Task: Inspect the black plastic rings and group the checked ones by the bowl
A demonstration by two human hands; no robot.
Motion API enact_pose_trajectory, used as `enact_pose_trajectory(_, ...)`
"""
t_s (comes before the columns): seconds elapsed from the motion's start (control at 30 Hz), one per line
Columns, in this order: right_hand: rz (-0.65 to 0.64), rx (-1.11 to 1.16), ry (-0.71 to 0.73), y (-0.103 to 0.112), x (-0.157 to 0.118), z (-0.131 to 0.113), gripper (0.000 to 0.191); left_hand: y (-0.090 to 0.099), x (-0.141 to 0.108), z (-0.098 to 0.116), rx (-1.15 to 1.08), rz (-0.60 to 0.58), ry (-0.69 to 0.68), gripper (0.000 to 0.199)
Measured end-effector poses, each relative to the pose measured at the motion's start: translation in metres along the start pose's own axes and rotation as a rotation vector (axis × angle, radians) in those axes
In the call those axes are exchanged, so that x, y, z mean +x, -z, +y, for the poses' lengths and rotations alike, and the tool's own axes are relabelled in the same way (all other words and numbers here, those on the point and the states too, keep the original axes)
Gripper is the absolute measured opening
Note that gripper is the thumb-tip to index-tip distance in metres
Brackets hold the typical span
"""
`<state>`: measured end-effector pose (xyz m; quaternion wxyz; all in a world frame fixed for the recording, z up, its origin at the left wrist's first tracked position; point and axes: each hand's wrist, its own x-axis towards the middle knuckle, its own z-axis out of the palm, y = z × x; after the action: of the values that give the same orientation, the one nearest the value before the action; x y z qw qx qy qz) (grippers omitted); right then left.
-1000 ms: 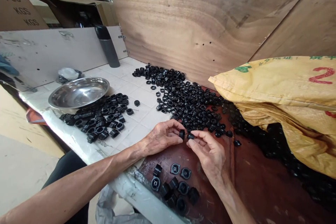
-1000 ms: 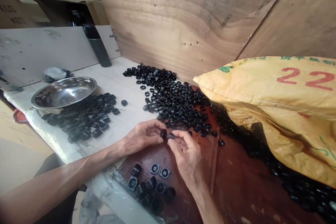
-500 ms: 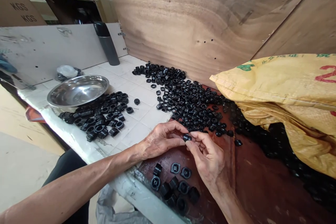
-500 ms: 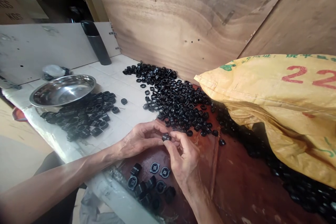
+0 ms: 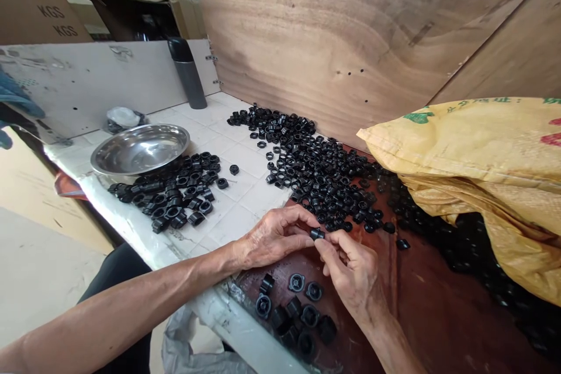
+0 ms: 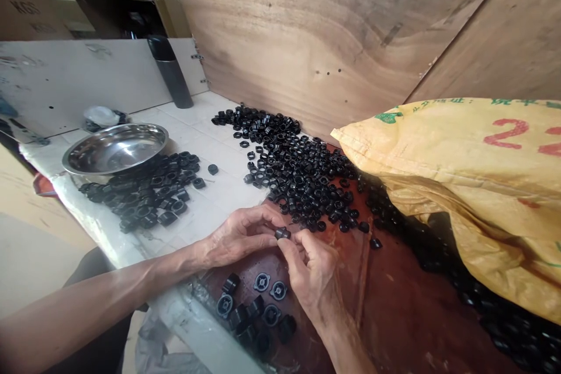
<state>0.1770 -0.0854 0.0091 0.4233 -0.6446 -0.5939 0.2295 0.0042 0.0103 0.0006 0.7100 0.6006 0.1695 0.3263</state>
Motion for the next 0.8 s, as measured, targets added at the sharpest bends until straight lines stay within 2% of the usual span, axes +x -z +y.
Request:
enact_pose_trajectory(0.13, 0.021, 0.120, -0.078, 0.001, 0.000, -0.004, 0.027, -0.001, 0.000, 0.001, 0.041, -0.018, -0.007, 0.024)
enact_pose_trajectory(0.23, 0.084, 0.150, -0.041, -0.001, 0.000, -0.004, 0.027, -0.001, 0.001, 0.001, 0.052, -0.009, 0.001, 0.024)
enact_pose_trajectory(0.37, 0.074, 0.050, 0.002, -0.006, -0.002, 0.003, 0.029, 0.001, 0.001, -0.001, 0.109, -0.012, -0.052, 0.025)
enact_pose_trajectory(0.5, 0.149, -0.166, 0.093, -0.011, -0.003, 0.008, 0.048, 0.001, 0.000, -0.002, 0.140, -0.056, -0.036, 0.024)
enact_pose_trajectory(0.6, 0.233, -0.176, 0.133, -0.009, -0.003, 0.006, 0.033, -0.003, 0.000, -0.003, 0.043, -0.040, 0.017, 0.024)
enact_pose_trajectory(0.67, 0.200, -0.138, 0.183, -0.006, -0.003, 0.002, 0.024, -0.004, 0.001, -0.003, -0.012, -0.006, 0.039, 0.026)
enact_pose_trajectory(0.8, 0.132, -0.139, 0.265, -0.001, -0.002, 0.001, 0.020, -0.005, 0.001, -0.002, -0.038, 0.039, 0.060, 0.027)
